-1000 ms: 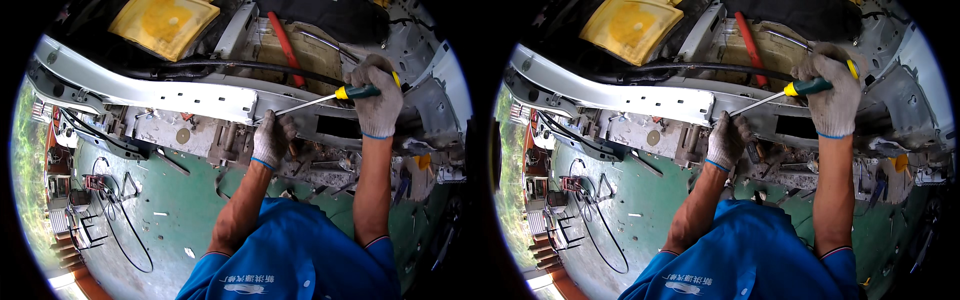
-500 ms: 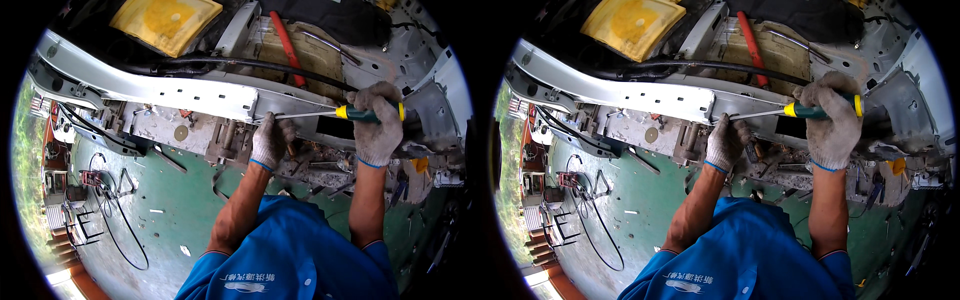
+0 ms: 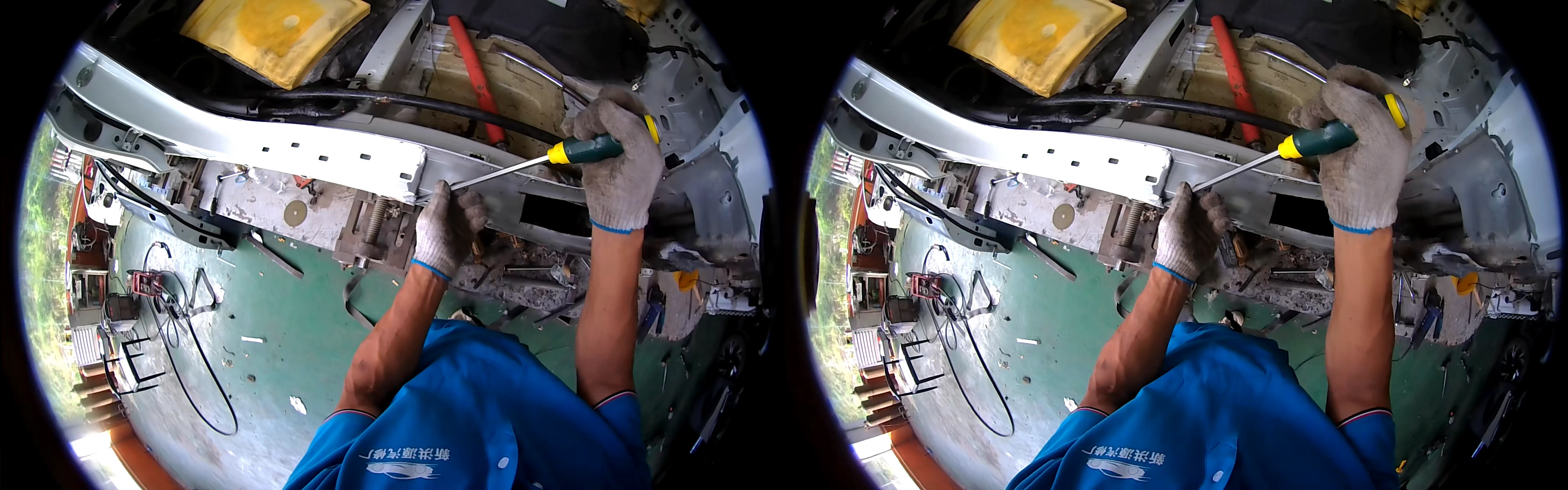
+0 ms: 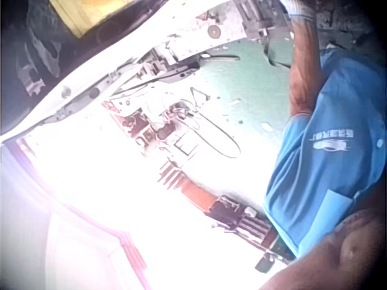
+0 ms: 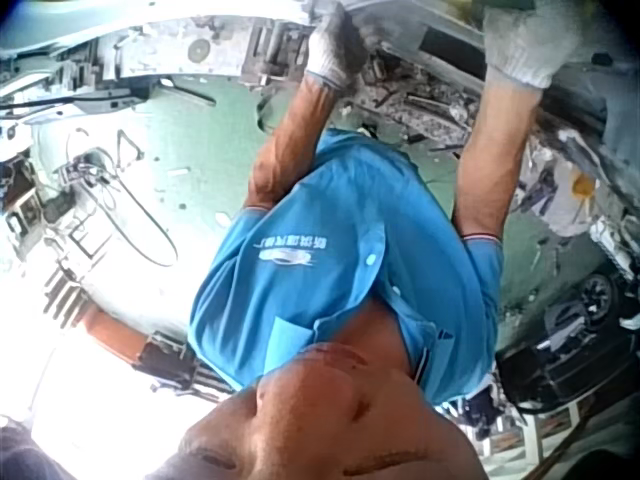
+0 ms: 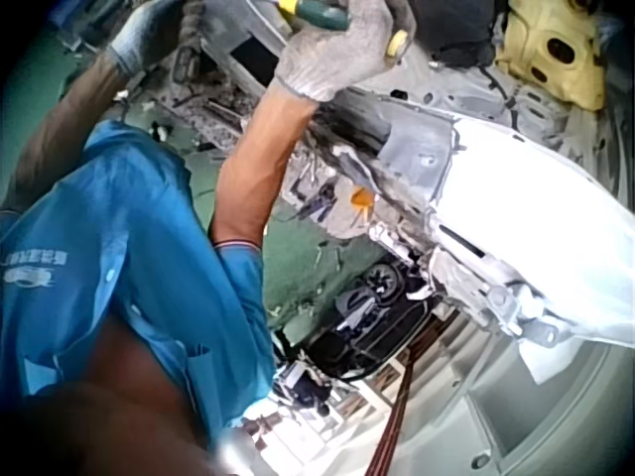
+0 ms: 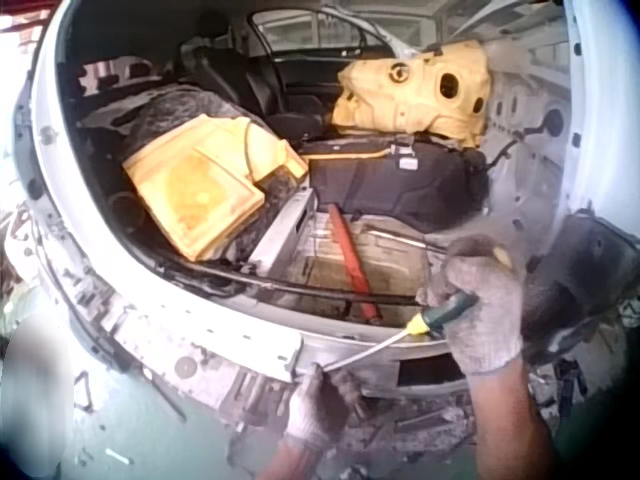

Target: The person uses an angle grinder to grind and smooth the metal frame of a white car's front section in a workshop. They then retrieve a screwdriver from a toolbox and use it to adjust a metal trim piece along the car's edge.

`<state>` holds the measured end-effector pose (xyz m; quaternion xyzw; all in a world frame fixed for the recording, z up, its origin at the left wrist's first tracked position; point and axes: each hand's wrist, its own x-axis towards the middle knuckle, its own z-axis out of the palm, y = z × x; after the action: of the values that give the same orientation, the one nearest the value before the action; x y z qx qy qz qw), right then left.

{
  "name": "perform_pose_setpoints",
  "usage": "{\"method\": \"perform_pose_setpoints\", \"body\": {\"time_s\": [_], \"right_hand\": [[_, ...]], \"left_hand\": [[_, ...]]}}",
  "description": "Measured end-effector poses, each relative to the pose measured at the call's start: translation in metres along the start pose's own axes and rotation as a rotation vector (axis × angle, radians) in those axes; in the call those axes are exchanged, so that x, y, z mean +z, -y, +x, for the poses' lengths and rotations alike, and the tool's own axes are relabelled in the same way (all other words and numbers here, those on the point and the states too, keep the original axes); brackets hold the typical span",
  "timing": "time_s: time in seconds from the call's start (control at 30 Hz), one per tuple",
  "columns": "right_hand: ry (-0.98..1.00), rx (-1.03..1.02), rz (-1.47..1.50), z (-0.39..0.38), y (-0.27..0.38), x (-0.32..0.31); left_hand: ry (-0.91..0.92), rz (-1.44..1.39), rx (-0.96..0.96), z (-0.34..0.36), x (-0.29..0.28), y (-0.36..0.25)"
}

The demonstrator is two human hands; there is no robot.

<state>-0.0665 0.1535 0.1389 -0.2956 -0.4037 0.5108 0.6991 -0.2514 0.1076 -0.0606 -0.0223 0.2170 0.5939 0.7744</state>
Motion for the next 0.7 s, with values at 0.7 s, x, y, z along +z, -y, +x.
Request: {"method": "perform_pose_setpoints", "body": {"time_s": [0.7], "right_hand": [[-0.104,-0.04,-0.1,-0.031,0.001,0.013]], "left_hand": [[-0.014,-0.011,-0.016,-0.002,0.004,0.002]]}}
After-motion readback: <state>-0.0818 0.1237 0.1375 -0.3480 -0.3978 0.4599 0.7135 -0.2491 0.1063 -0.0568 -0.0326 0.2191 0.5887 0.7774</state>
